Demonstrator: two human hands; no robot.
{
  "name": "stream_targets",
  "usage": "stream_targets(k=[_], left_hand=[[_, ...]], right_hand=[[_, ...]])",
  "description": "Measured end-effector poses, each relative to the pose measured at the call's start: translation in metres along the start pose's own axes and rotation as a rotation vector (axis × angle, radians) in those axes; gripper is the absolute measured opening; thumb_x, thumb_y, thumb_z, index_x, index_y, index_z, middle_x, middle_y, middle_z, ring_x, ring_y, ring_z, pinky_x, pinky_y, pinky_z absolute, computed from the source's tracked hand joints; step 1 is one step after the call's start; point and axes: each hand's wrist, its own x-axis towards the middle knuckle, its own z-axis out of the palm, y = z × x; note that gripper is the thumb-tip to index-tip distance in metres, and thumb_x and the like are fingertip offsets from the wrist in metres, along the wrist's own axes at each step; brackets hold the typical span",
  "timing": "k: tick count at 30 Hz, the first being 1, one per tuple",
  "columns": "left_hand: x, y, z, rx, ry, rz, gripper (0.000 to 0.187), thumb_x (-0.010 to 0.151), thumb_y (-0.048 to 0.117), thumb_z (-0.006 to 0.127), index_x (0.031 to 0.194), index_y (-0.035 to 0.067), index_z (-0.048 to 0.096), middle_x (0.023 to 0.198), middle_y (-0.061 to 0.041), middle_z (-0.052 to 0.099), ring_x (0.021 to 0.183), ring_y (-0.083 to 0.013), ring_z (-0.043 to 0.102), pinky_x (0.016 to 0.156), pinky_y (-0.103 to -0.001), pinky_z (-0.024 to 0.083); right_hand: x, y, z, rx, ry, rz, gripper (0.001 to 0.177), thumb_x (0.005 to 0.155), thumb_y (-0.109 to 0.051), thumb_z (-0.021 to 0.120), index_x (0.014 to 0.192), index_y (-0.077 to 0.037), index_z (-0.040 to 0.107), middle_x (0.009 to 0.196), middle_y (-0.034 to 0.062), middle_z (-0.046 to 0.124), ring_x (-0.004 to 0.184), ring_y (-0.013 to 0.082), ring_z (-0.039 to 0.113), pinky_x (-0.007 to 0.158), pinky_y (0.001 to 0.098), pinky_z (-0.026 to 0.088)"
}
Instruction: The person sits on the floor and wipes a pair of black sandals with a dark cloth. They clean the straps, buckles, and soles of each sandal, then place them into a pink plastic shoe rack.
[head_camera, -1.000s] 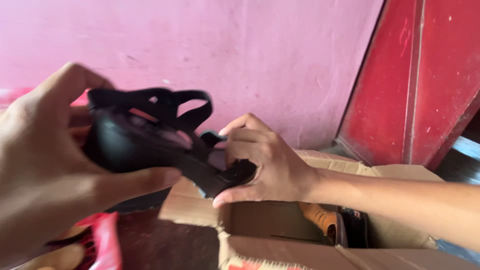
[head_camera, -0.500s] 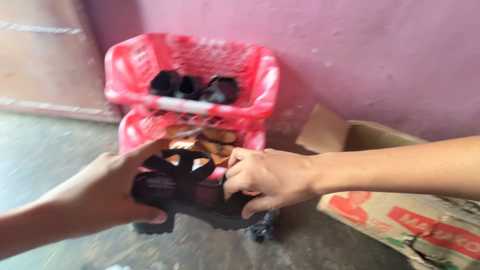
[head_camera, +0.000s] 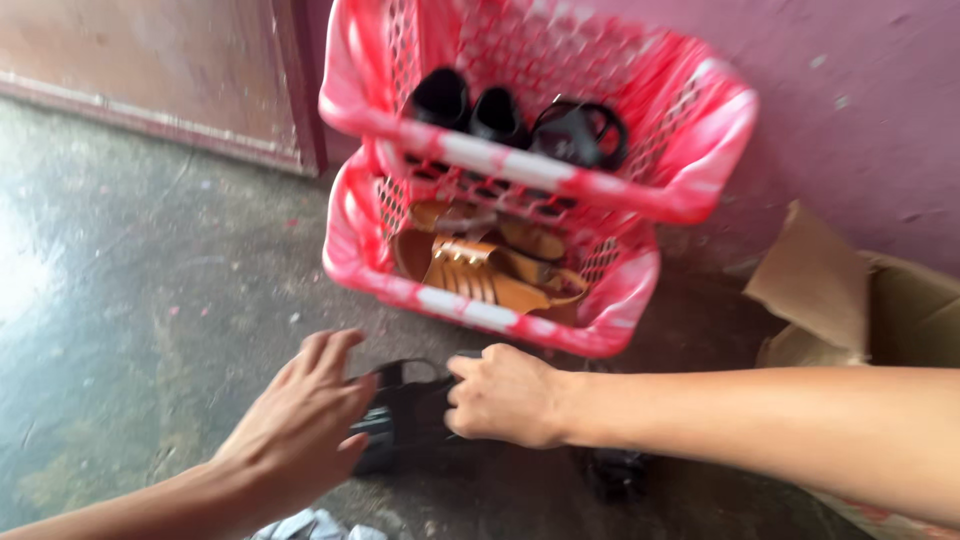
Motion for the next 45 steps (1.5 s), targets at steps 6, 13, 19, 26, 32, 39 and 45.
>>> stream_targets(k=[6,13,19,26,32,39,45], left_hand=[[0.028,0.002,0.015,0.097,0.013,0.576,0.039,0.071,0.034,0.077,0.092,0.003,0.067,0.129,-0.019,0.060,0.128,-0.0338,0.049,0.106,-0.048,0.041],[0.061,0.015,0.028,0.105,-0.377,0.444,0.018,0.084,0.020,0.070,0.094,0.006,0.069,0.099,-0.011,0.064,0.095,-0.0281,0.063,0.079,-0.041,0.053],[0.084,0.034,0.066,0.299,-0.424,0.010,0.030,0.075,0.020,0.072,0.095,-0.003,0.067,0.099,-0.020,0.063,0.097,-0.0313,0.063,0.076,-0.036,0.056],[0.076,0.036,0.095,0.007,-0.085,-0.012,0.040,0.068,0.008,0.072,0.106,0.001,0.063,0.112,-0.020,0.058,0.106,-0.0379,0.058,0.083,-0.040,0.052],[0.072,0.031,0.103,-0.445,-0.031,-0.245,0.058,0.064,0.010,0.067,0.121,0.000,0.059,0.117,-0.017,0.064,0.105,-0.0383,0.059,0.089,-0.041,0.051],[0.103,0.039,0.094,-1.148,-0.350,-0.815,0.051,0.065,0.028,0.076,0.106,-0.001,0.075,0.100,-0.016,0.072,0.094,-0.0277,0.065,0.081,-0.037,0.049],[0.096,0.066,0.081,-0.589,-0.370,-0.704,0.051,0.065,0.039,0.087,0.100,0.007,0.069,0.088,-0.008,0.075,0.090,-0.0231,0.072,0.088,-0.039,0.049]], right_hand=[[0.004,-0.002,0.062,0.143,0.020,-0.030,0.009,0.087,-0.019,0.066,0.079,-0.014,0.066,0.079,0.0029,0.067,0.081,0.0234,0.068,0.065,0.0416,0.054],[-0.007,-0.018,0.075,0.496,0.467,0.162,0.010,0.083,-0.016,0.070,0.089,-0.008,0.066,0.090,0.0065,0.065,0.085,0.0254,0.065,0.082,0.0404,0.055],[-0.010,-0.024,0.080,0.240,0.386,0.154,0.010,0.085,-0.016,0.067,0.087,-0.006,0.068,0.087,0.0047,0.062,0.088,0.0243,0.063,0.088,0.0418,0.055],[-0.007,-0.048,0.085,0.389,0.562,0.419,0.014,0.085,-0.017,0.065,0.095,-0.009,0.072,0.102,0.0081,0.068,0.106,0.0267,0.066,0.115,0.0508,0.044],[-0.019,-0.069,0.066,0.438,0.498,0.558,0.023,0.080,-0.007,0.067,0.103,-0.003,0.069,0.122,0.0137,0.063,0.125,0.0311,0.060,0.124,0.0537,0.038],[-0.090,-0.064,0.028,0.592,0.613,0.869,0.043,0.080,-0.006,0.072,0.122,-0.006,0.064,0.131,0.0146,0.057,0.122,0.0346,0.060,0.105,0.0410,0.049],[-0.128,-0.047,0.057,0.671,0.478,1.277,0.061,0.072,-0.019,0.086,0.125,-0.005,0.060,0.117,0.0156,0.056,0.107,0.0349,0.062,0.089,0.0445,0.052]])
